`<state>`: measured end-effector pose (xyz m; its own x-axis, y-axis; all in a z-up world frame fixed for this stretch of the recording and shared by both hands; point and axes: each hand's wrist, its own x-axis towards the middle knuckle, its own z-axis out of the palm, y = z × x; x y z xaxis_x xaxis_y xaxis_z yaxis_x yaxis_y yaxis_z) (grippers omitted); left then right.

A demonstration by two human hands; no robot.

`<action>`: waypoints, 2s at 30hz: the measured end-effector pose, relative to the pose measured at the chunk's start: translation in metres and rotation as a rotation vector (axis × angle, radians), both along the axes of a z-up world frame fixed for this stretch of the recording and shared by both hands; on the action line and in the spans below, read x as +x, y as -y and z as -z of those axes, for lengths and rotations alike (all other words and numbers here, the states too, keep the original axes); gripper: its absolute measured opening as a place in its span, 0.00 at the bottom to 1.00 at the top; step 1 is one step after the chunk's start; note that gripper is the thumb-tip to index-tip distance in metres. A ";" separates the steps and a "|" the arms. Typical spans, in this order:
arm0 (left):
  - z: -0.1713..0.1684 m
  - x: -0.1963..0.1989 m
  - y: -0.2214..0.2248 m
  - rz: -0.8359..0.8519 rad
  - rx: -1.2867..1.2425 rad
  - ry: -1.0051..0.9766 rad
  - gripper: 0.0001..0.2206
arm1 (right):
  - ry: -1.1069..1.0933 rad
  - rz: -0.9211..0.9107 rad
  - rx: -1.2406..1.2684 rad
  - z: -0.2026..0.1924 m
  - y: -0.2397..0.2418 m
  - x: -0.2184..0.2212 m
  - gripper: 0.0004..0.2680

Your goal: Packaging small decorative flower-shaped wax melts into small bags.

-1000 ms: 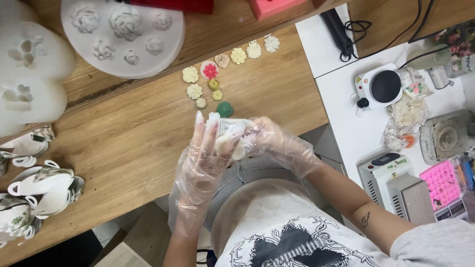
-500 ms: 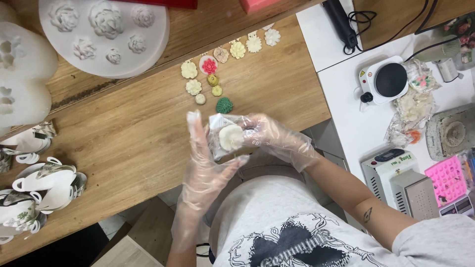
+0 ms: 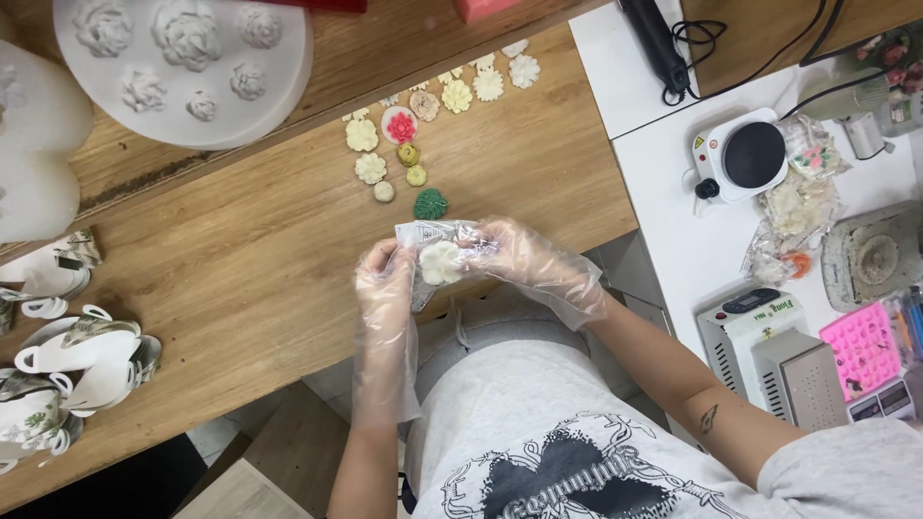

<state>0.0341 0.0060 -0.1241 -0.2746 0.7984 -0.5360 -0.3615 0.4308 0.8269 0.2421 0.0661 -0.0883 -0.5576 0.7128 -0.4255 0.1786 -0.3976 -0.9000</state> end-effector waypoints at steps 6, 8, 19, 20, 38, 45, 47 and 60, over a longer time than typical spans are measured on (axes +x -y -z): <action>-0.021 -0.001 0.002 -0.074 0.115 -0.339 0.05 | 0.015 0.245 -0.294 0.069 0.002 0.006 0.15; -0.025 -0.014 0.003 -0.116 0.057 -0.422 0.05 | 0.005 0.408 -0.431 0.027 -0.008 -0.003 0.15; 0.113 -0.148 0.082 -0.539 0.158 -0.647 0.04 | -0.260 0.846 -0.449 0.063 -0.047 0.033 0.08; 0.119 -0.150 0.088 -0.560 0.199 -0.626 0.04 | -0.214 0.855 -0.456 0.055 -0.047 0.032 0.07; 0.104 -0.123 0.090 -0.631 0.077 -0.497 0.04 | -0.178 0.857 -0.518 0.105 -0.068 0.043 0.04; 0.123 -0.131 0.096 -0.645 0.151 -0.470 0.02 | -0.052 0.885 -0.446 0.093 -0.099 0.035 0.07; 0.125 -0.133 0.098 -0.612 0.186 -0.510 0.01 | -0.005 0.910 -0.408 0.108 -0.110 0.033 0.08; 0.080 -0.122 0.086 -0.566 -0.004 -0.532 0.03 | 0.139 0.972 -0.388 0.158 -0.148 0.029 0.07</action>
